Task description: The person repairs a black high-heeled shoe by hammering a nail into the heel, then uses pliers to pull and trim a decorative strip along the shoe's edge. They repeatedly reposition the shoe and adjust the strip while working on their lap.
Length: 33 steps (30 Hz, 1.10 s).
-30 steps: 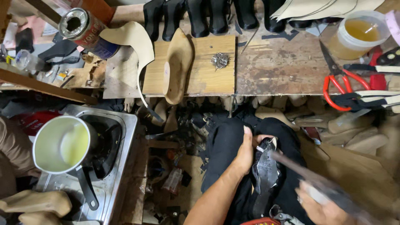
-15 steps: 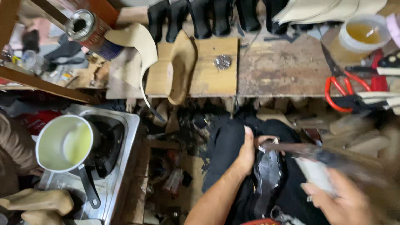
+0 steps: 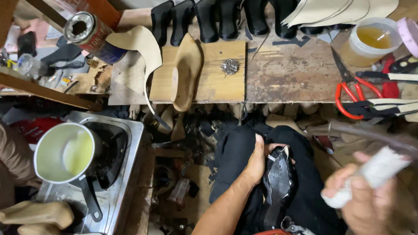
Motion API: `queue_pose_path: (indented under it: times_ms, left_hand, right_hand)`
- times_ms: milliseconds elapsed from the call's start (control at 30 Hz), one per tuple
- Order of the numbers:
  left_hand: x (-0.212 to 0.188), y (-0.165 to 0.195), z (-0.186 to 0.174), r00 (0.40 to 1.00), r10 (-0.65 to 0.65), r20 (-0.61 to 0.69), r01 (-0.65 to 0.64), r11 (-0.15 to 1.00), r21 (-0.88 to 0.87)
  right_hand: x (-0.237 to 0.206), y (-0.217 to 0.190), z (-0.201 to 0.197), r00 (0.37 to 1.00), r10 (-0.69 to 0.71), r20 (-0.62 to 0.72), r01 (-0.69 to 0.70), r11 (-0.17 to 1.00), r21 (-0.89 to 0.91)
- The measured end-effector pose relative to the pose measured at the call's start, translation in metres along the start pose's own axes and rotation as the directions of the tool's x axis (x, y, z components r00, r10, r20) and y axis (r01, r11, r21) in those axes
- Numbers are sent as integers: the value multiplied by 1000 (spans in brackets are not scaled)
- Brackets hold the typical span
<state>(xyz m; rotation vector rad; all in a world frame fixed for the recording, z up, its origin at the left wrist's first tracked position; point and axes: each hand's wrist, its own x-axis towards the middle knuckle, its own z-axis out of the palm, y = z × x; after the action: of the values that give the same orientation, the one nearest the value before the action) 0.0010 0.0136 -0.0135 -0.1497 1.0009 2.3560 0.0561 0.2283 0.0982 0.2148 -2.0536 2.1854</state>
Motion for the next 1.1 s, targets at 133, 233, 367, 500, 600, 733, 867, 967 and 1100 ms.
queue_pose_path:
  times_ms: [133, 233, 367, 500, 600, 733, 867, 967, 1100]
  left_hand:
    - [0, 9, -4, 1000, 24, 7, -25, 998, 51]
    - [-2, 8, -2, 1000, 28, 0, -28, 997, 68]
    - [-5, 5, 5, 1000, 12, -1, -12, 1000, 28]
    - [-12, 11, 8, 996, 51, -70, -36, 979, 201]
    - [-16, 15, 9, 993, 33, -117, 1, 958, 285]
    - [-18, 15, 17, 997, 66, -35, -58, 977, 205]
    - [-37, 23, 26, 990, 139, -22, -122, 924, 361]
    - [-60, 34, 30, 968, 250, 34, -234, 838, 494]
    - [-83, 47, 37, 960, 276, 51, -262, 815, 517]
  right_hand:
    - [9, 6, 5, 861, 509, 18, -315, 560, -766]
    - [7, -4, 0, 877, 481, 14, -440, 813, -381]
    - [4, -9, 7, 953, 302, -3, -290, 914, -283]
    - [12, -9, 10, 749, 662, 15, -491, 570, -659]
    - [32, -23, 3, 821, 571, -5, -475, 679, -560]
    - [85, -41, 7, 928, 372, 0, -277, 692, -667]
    - [113, -42, 21, 932, 357, 60, -277, 809, -519]
    - [87, -32, 19, 950, 284, 127, -213, 893, -396]
    - [17, -13, 7, 926, 348, 148, -272, 884, -380]
